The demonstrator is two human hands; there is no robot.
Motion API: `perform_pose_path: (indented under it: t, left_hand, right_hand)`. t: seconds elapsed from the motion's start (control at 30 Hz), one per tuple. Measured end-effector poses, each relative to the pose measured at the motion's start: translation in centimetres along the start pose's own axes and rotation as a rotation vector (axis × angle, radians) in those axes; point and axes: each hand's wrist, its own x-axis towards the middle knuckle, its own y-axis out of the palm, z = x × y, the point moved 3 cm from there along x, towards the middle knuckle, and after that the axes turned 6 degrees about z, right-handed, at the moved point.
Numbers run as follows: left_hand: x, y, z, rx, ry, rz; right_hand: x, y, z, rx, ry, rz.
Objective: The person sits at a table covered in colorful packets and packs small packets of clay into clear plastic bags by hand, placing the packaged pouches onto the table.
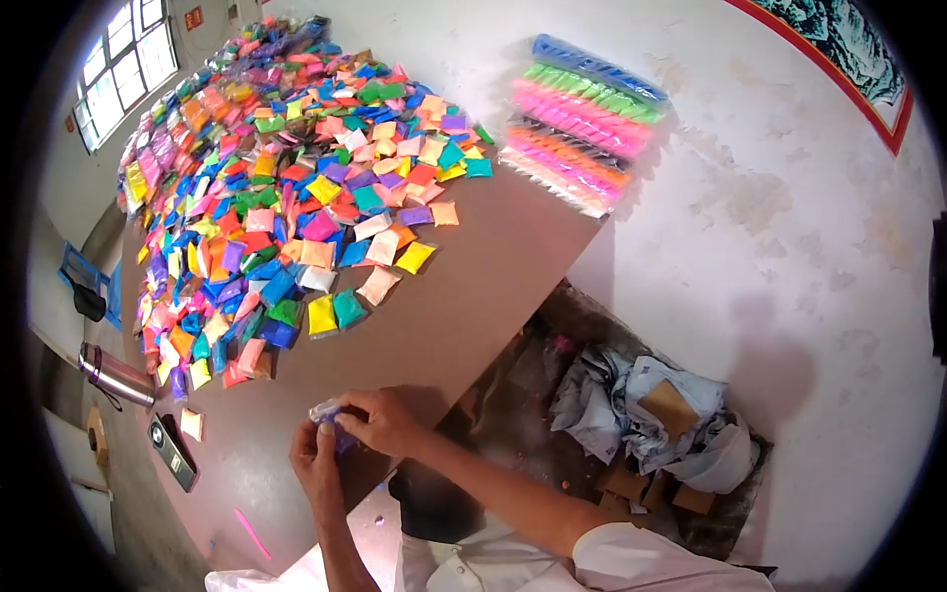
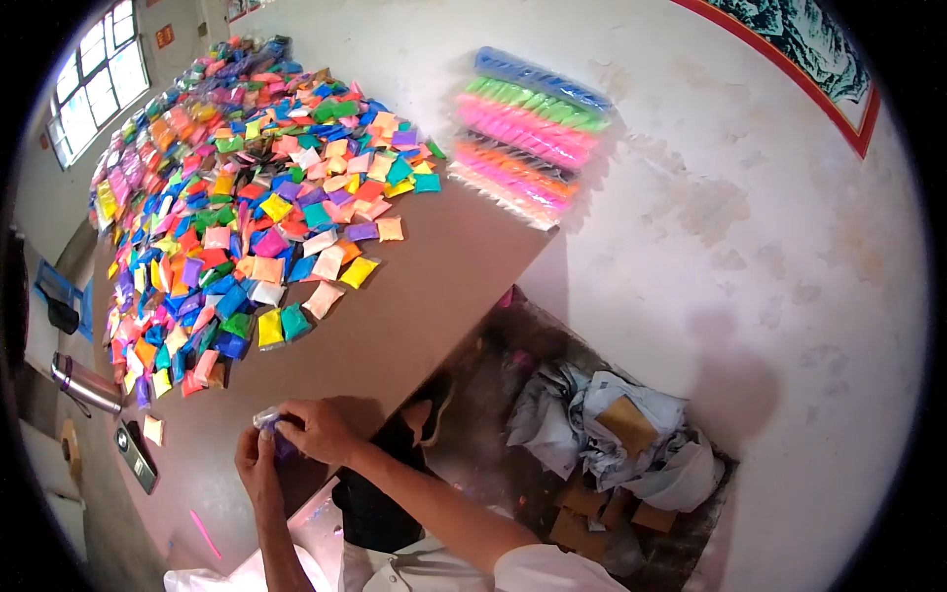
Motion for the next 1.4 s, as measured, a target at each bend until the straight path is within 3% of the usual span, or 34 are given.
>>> perform_pose_path:
  t: [0.03, 0.07, 0.17, 0.33, 0.4, 0.53, 0.6, 0.8, 1.1, 1.17, 1.27, 1.4]
  left_hand:
    - [0.0, 0.1, -0.2, 0.003, -0.002, -0.006]
    - [0.1, 0.4, -0.3, 0.042, -0.026, 0.041]
    - [0.2, -0.2, 0.4, 0.114, -0.062, 0.072]
    - [0.0, -1.0, 1.1, 0.052, -0.036, 0.017]
    - [-0.2, -0.4, 1.1, -0.041, -0.059, -0.017]
    - [0.1, 0.0, 0.4, 0.012, -0.13, 0.038]
    - [-0.1, 0.4, -0.8, 0.002, -0.15, 0.053]
    - [-0.2, 0.0, -0.2, -0.041, -0.203, 0.066]
    - [-0.3, -0.8, 0.8, -0.051, -0.04, 0.083]
    - [-0.2, -0.8, 0.6, 0.096, -0.202, 0.105]
    - [0.0, -0.2, -0.4, -0.057, -0.159, 0.084]
    - [-0.1, -0.8, 0.1, -0.04, -0.19, 0.101]
  right_hand:
    - [-0.2, -0.2, 0.1, 0.149, 0.163, 0.04]
    - [-0.1, -0.3, -0.2, 0.154, 0.164, 0.049]
    - [0.3, -0.2, -0.4, 0.025, -0.143, -0.1]
    - [0.5, 0.4, 0.4, -0.006, -0.073, 0.041]
    - [0.3, 0.1, 0.9, -0.097, -0.162, -0.001]
    - [0.4, 0.0, -1.2, 0.008, -0.142, -0.028]
    - [0.3, -0.2, -1.4, 0.151, 0.062, -0.007]
    - [0.6, -0.3, -1.3, 0.041, -0.011, -0.077]
    - [0.7, 0.0, -1.1, 0.058, -0.071, -0.052]
    - [0.5, -0.3, -1.0, 0.066, -0.031, -0.06]
    - [0.3, -0.4, -0.6, 0.05, 0.009, -0.047]
    - [0.4, -0.1, -0.8, -0.01, -0.031, 0.002]
